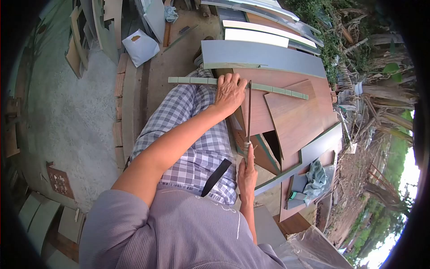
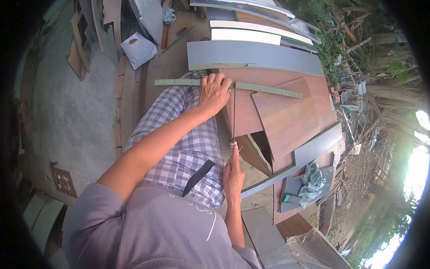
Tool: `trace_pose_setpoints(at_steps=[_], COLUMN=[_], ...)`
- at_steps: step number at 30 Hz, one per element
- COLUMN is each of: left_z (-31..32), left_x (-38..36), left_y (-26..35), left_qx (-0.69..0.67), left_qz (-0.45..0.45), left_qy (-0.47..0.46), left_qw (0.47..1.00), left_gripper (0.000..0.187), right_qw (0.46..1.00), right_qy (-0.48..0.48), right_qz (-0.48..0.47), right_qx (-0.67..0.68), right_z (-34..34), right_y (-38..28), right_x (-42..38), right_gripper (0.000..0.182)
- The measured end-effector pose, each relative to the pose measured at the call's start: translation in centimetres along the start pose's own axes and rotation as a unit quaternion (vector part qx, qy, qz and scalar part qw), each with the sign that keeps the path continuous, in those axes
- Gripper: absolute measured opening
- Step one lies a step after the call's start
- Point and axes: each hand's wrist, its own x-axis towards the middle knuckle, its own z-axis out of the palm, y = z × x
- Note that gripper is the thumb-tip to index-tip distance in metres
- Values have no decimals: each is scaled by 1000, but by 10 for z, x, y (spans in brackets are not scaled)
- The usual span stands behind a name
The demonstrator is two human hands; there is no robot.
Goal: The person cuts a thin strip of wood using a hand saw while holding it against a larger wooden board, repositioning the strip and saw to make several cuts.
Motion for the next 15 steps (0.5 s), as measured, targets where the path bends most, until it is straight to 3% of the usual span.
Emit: trace_pose_setpoints(at_steps=[3, 5, 9, 12, 15], left_z=[5, 5, 4, 4, 6], left_x=[4, 2, 7, 8, 8], left_y=[5, 2, -5, -7, -9], left_qx=[-7, -20, -15, -7, -2], left_qz=[1, 1, 12, 9, 13], left_qy=[0, -34, -39, -49, -36], left_qw=[1000, 999, 999, 999, 999], left_gripper=[17, 26, 25, 25, 24], right_qw=[1000, 1000, 999, 999, 995], right_qy=[24, 15, 33, 10, 76], right_qz=[-5, 4, -16, 31, -43], right_qx=[3, -1, 4, 23, 49], right_z=[-7, -4, 3, -3, -6], right_y=[6, 4, -9, -31, -45], right_x=[1, -1, 0, 0, 4], right_gripper=[61, 60, 60, 62, 59])
